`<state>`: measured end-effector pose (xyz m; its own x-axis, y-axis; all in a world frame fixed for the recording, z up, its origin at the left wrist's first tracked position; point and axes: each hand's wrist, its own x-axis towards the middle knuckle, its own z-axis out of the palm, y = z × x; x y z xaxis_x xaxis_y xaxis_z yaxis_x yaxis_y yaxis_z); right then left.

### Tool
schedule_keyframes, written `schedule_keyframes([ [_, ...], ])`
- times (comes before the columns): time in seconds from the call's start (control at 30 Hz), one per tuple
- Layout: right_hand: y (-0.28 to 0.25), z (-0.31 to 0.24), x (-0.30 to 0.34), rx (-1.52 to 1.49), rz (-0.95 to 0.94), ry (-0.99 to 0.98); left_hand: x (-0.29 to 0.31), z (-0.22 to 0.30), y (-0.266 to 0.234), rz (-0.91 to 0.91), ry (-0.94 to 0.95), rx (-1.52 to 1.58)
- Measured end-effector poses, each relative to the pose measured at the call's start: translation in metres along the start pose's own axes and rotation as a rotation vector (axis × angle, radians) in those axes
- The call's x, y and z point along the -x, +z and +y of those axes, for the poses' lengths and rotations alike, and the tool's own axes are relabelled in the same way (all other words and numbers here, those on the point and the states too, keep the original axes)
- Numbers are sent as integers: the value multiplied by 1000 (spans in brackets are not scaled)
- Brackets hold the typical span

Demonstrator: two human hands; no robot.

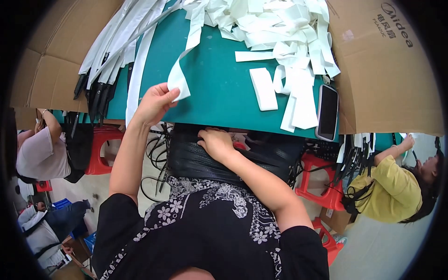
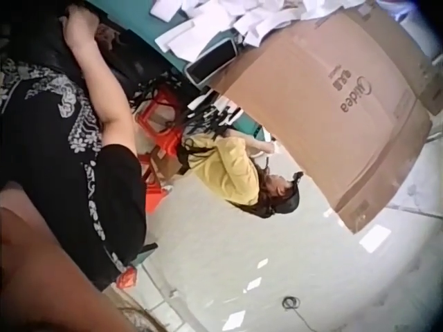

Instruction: Assembling white straps and black components for belts on a factory workbench.

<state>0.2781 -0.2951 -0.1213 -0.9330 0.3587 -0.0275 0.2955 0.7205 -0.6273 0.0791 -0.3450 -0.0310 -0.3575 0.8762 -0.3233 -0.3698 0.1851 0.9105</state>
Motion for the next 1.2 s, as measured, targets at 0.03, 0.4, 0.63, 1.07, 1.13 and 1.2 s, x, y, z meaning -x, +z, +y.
schedule_keyframes([
  [0.03, -6, -7, 2, -41, 84, -73, 4, -2, -7, -37, -29, -18],
  [0.4, -82, -54, 38, -602, 429, 53, 55, 7, 11, -372, -333, 60],
  [0.63, -92, -44, 60, -521, -249, 107, 31, 2, 29, -54, 112, 401],
  [1.07, -79, -53, 8, -920, -151, 225, 30, -9, 54, -111, -61, 48],
  [1.13, -73, -42, 25, -803, -205, 180, 18, -14, 46, -4, 106, 144],
  [1.2, -70, -20, 41, -750, -332, 219, 11, -15, 45, 61, 164, 161],
])
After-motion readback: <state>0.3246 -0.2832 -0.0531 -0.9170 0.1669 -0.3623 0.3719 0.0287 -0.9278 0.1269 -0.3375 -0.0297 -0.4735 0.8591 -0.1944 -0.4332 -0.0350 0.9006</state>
